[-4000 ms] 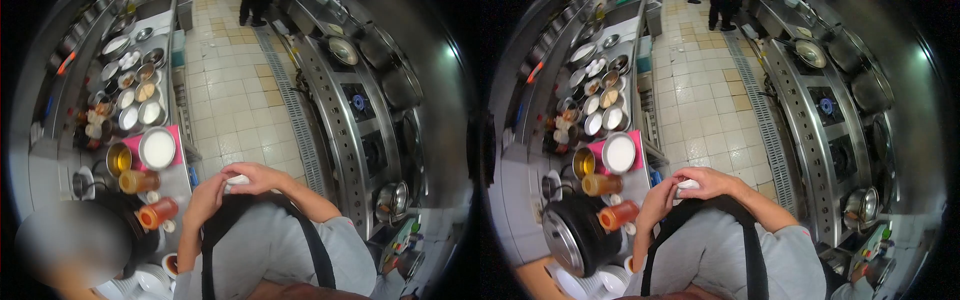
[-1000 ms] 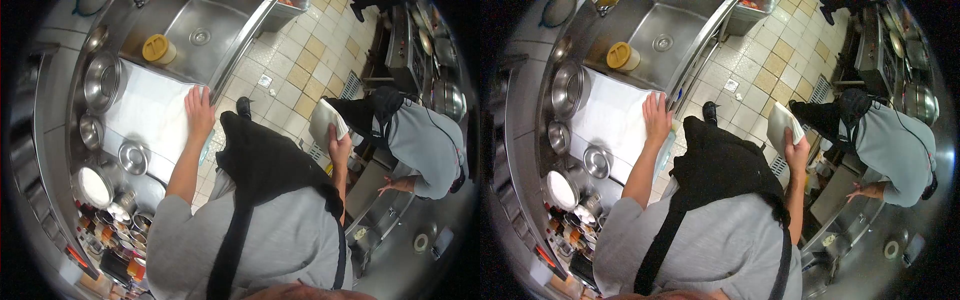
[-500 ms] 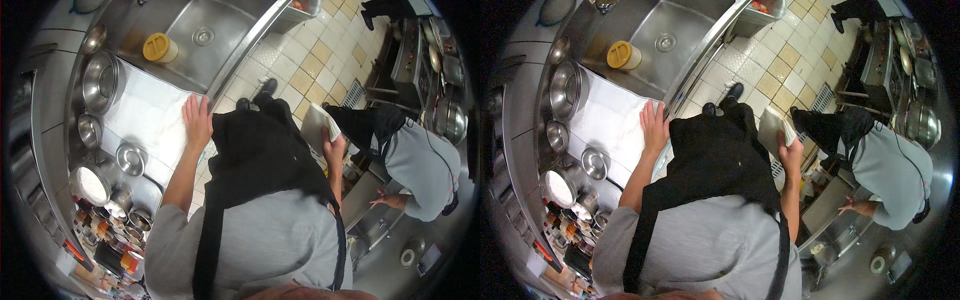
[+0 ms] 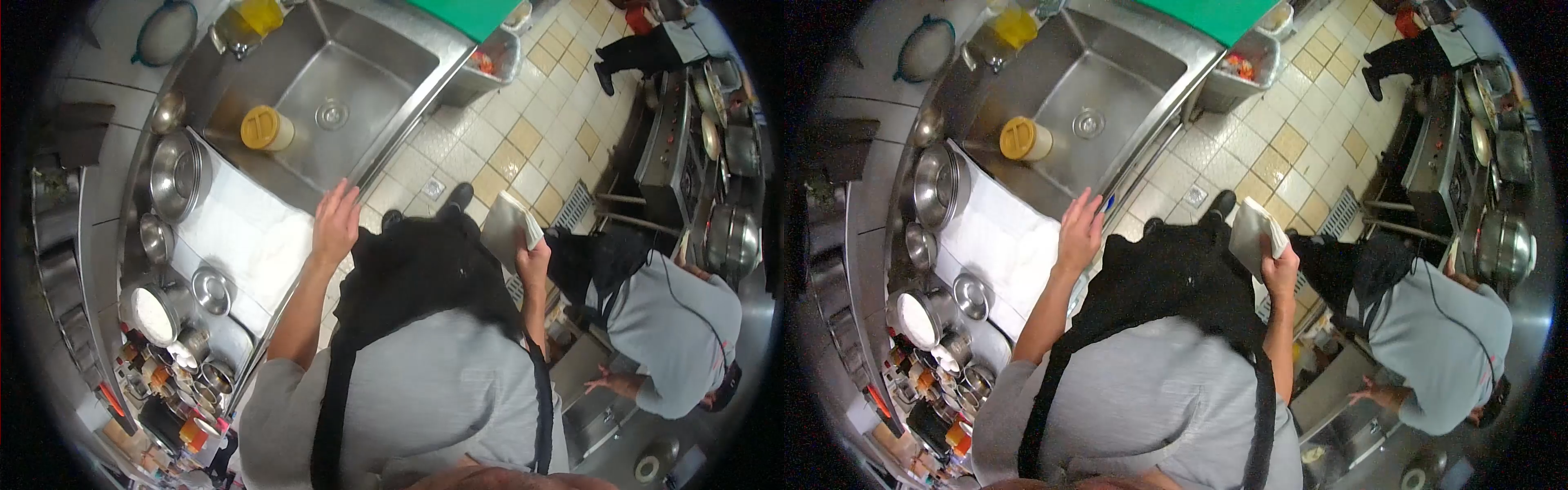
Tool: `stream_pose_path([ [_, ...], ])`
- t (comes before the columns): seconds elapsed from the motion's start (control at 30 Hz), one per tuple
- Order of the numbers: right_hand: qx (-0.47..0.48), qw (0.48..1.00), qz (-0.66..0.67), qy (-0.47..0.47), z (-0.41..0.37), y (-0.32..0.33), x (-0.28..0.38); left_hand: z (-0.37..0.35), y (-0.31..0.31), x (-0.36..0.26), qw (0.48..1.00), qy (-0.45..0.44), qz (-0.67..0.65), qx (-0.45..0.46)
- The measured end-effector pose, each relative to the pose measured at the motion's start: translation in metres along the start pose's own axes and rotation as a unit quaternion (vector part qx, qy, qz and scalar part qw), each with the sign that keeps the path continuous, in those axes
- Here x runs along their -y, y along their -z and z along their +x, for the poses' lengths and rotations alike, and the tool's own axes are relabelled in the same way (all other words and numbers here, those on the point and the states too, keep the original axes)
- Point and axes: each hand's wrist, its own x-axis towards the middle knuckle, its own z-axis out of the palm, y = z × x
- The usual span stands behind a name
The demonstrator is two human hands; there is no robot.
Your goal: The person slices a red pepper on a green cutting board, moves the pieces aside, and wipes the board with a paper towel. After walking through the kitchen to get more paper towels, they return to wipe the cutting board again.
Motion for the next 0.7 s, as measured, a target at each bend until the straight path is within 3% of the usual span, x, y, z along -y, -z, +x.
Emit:
stream_pose_path([
  [0.27, 0.025, 0.998, 0.012, 0.065, 0.132, 0.062, -0.008, 0.1, -0.045, -0.092, 0.999, -0.012, -0.038, -0.029],
  [0.37, -0.032, 0.997, 0.014, 0.076, 0.162, 0.095, -0.05, 0.139, -0.07, -0.137, 0.998, -0.039, -0.041, -0.035],
  [0.43, -0.021, 0.998, 0.016, 0.055, 0.183, 0.116, -0.068, 0.169, -0.077, -0.163, 0.996, -0.059, -0.037, -0.046],
  [0.7, -0.042, 0.997, 0.061, 0.027, 0.232, 0.13, -0.104, 0.327, -0.113, -0.184, 0.987, -0.15, 0.017, -0.06],
])
